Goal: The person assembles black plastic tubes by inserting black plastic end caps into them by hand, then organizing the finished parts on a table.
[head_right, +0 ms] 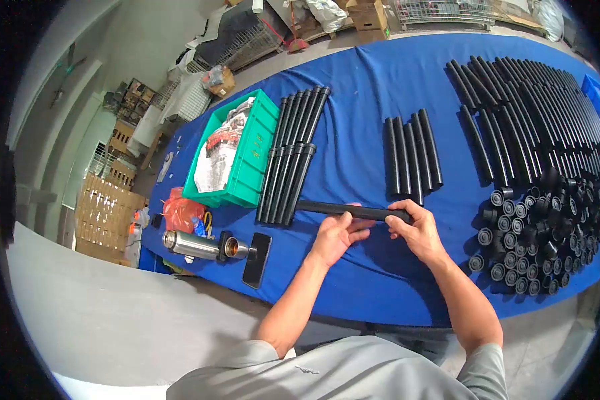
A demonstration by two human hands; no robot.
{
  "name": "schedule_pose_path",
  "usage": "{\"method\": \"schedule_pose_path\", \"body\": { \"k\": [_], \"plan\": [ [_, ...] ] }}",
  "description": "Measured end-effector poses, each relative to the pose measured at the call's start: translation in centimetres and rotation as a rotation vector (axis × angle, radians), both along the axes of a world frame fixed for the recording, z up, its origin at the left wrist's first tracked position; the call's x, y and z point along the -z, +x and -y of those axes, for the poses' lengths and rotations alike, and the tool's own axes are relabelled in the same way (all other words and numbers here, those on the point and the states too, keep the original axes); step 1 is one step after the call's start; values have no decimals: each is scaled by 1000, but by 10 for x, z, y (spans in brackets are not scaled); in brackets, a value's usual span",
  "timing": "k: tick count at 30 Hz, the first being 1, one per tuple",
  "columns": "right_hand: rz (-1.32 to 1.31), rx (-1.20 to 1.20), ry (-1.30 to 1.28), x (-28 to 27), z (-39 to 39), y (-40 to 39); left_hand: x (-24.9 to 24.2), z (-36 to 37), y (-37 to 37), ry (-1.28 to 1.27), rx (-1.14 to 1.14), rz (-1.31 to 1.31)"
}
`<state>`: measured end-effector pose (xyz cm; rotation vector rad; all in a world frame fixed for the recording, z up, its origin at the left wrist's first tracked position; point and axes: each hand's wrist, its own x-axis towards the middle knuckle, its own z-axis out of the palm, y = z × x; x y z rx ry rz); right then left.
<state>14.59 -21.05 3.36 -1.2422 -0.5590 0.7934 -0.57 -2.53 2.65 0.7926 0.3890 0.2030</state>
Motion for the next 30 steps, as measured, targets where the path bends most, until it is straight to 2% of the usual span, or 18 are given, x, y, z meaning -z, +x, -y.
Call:
{"method": "schedule_pose_path", "body": {
  "k": [3,6,7,8,10,13,18,20,24,26,30],
  "plan": [
    [-2,-4,-19,-8,2,1,-37,11,-15,592,111,-415],
    [-10,-35,-12,-6,3,4,-63,12,-27,1489,-179,-295],
    [-9,-48,-16,-5,4,4,-73,2,-23,1985,-294,-66],
    [-5,-64,-19,-5,4,4,-84,0,-22,2146,-270,-67],
    [-9,-89,-9,-7,3,4,-85,-12,-25,2191,-32,-79],
    [-59,-96,26,-11,3,3,-76,-26,-28,2174,111,-38],
    [-230,-31,159,-17,2,-2,-81,-51,-7,2257,69,72],
    [-119,-120,83,-5,0,-9,-81,-76,22,2182,-73,53],
    [412,-312,-139,-5,2,-17,-76,-145,102,2016,-243,-213],
    [502,-336,-156,-6,2,-15,-62,-184,142,2048,-299,-309],
    [490,-346,-179,-13,3,-12,-58,-214,197,1960,-154,-720]
  ]
}}
